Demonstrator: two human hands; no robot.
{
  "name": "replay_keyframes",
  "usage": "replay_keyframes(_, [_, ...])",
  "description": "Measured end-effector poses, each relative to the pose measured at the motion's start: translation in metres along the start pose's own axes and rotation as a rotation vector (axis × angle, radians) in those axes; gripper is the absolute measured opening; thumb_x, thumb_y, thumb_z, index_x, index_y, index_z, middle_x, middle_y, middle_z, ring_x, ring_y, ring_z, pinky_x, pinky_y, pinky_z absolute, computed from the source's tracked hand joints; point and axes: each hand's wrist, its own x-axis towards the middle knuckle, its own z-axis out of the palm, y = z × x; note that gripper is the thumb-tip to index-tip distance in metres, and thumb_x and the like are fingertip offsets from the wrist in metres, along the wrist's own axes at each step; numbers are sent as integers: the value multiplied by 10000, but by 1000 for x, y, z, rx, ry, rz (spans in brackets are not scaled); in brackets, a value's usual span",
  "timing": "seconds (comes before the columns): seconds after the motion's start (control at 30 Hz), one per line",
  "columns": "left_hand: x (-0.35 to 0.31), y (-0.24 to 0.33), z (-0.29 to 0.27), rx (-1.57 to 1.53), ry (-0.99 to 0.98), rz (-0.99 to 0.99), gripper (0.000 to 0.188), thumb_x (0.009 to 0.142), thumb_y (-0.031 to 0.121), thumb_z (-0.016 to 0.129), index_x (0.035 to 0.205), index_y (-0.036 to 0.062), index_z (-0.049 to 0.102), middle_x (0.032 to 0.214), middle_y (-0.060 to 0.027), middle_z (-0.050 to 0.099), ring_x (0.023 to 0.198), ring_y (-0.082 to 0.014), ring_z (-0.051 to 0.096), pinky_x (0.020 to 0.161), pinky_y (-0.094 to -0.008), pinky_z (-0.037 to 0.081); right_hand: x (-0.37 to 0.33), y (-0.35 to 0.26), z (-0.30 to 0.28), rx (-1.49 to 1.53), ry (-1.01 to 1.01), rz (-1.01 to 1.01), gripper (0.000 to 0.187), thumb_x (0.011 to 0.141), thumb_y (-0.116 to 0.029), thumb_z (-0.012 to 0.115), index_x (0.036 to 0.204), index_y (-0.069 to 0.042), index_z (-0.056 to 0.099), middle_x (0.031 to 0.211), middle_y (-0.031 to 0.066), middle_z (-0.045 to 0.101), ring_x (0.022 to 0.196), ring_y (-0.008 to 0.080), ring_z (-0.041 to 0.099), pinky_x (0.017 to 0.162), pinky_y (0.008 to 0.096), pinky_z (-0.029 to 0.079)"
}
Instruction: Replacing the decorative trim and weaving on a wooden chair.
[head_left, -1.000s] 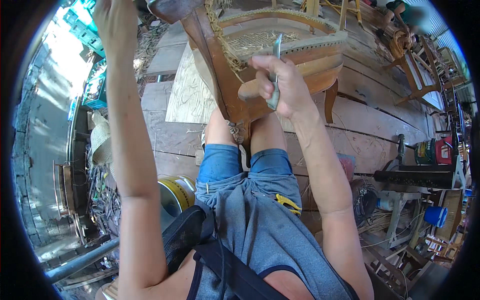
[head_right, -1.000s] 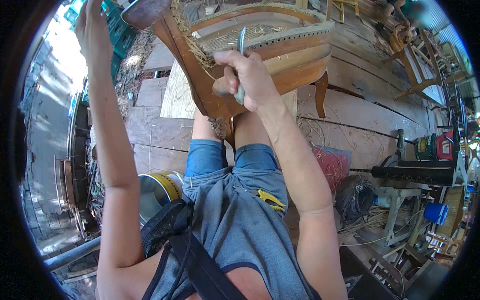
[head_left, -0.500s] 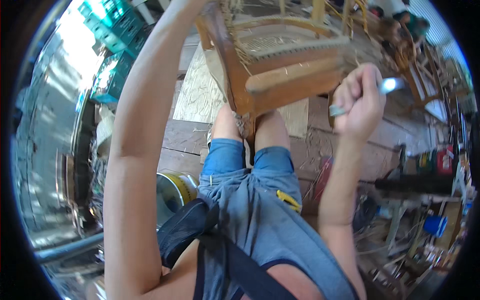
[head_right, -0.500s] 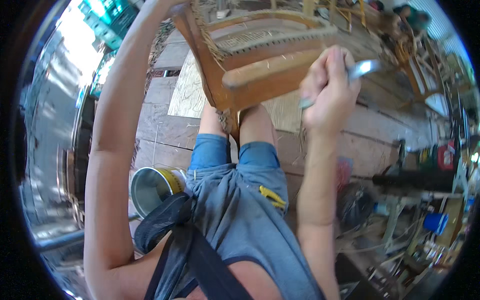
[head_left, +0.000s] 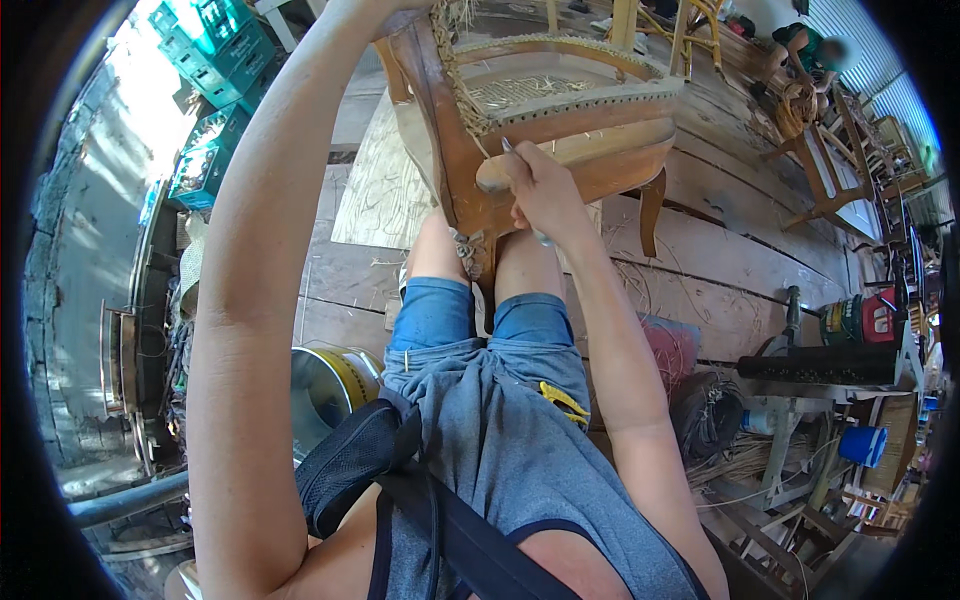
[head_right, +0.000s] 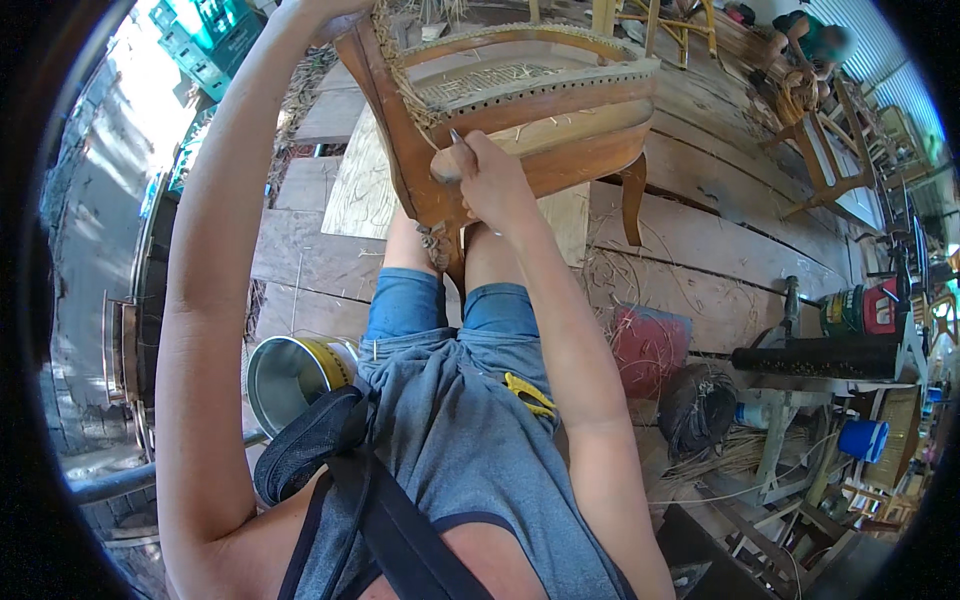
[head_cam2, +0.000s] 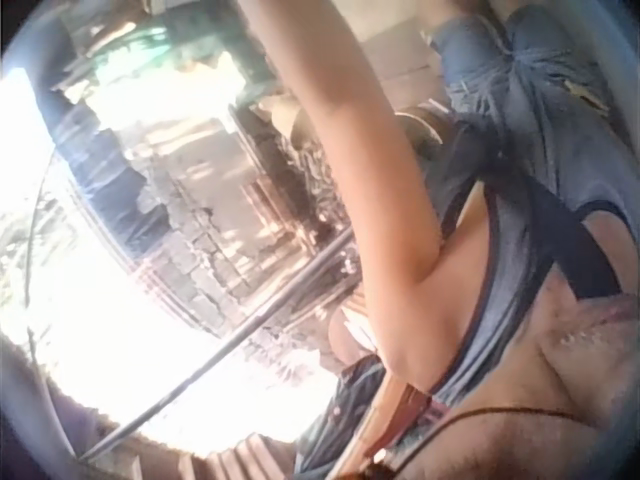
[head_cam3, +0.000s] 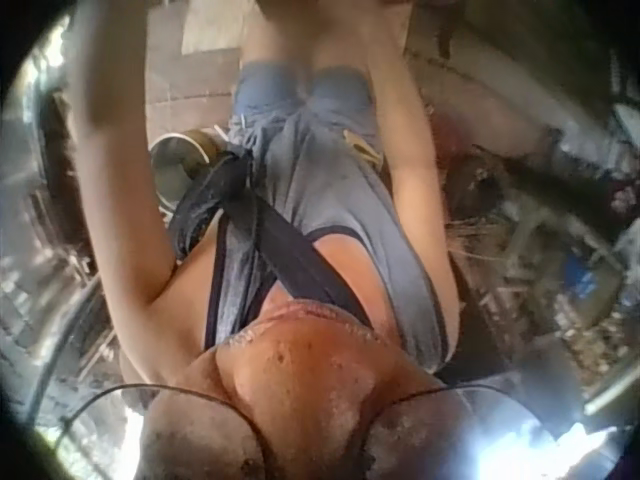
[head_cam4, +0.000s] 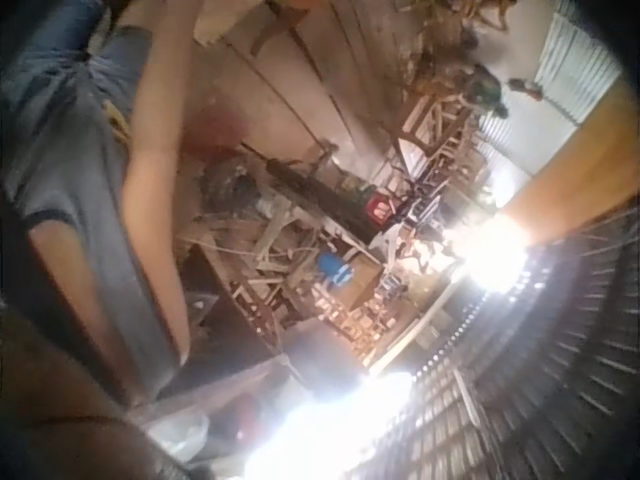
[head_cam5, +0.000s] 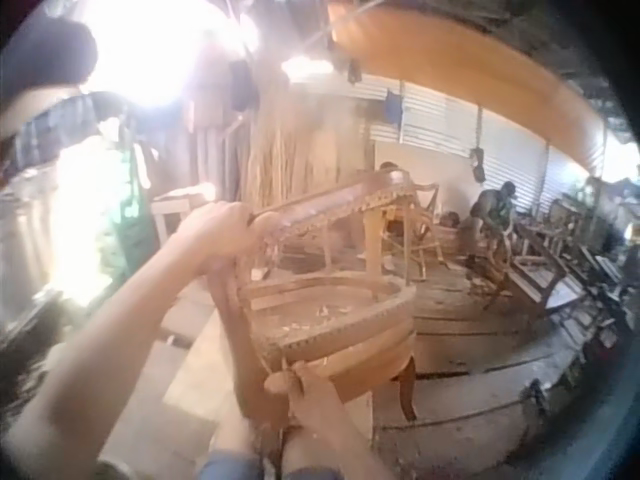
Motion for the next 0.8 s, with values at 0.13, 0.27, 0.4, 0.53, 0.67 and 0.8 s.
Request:
replay_keyframes(0.13, [-3,-5,4,-16,68,-2,681,974,593,410,956,-2,741,979,-247,705,979,-393,677,879,-467,519,11,-36,0,-277,30,69,307,987,-307,503,976,-12,586,984,268,669,964,459,629,828,549,482])
replay_keyframes(0.27, [5,-8,12,-20,91,40,651,975,570,417,958,7,745,985,-245,703,981,-395,674,893,-455,513,20,-43,1,-356,60,-114,338,988,-343,500,970,-20,596,896,281,675,915,461,649,798,553,504])
replay_keyframes(0.4, [4,-7,10,-32,79,32,626,970,556,427,964,18,746,983,-233,707,980,-389,676,897,-454,509,16,-60,3,-657,99,-145,373,993,-377,488,962,-29,618,830,258,688,832,441,679,735,528,540])
replay_keyframes(0.53, [1,-18,12,-75,166,49,613,970,549,432,959,24,749,973,-226,710,975,-387,678,890,-457,511,24,-65,3,-818,72,-168,459,989,-470,474,959,-40,633,776,222,693,776,423,680,703,516,539])
replay_keyframes(0.67, [2,-12,11,-77,149,105,595,966,542,445,963,32,752,974,-218,714,977,-380,680,890,-457,513,26,-58,-12,-806,-36,-256,426,984,-461,507,921,-69,663,802,168,712,766,377,695,667,481,546])
replay_keyframes(0.8, [-2,-17,2,-107,86,87,581,964,529,459,976,26,750,968,-228,712,969,-382,684,872,-456,525,-60,-66,11,-483,-208,-634,381,983,-410,544,898,-60,669,817,123,719,775,353,698,671,462,545])
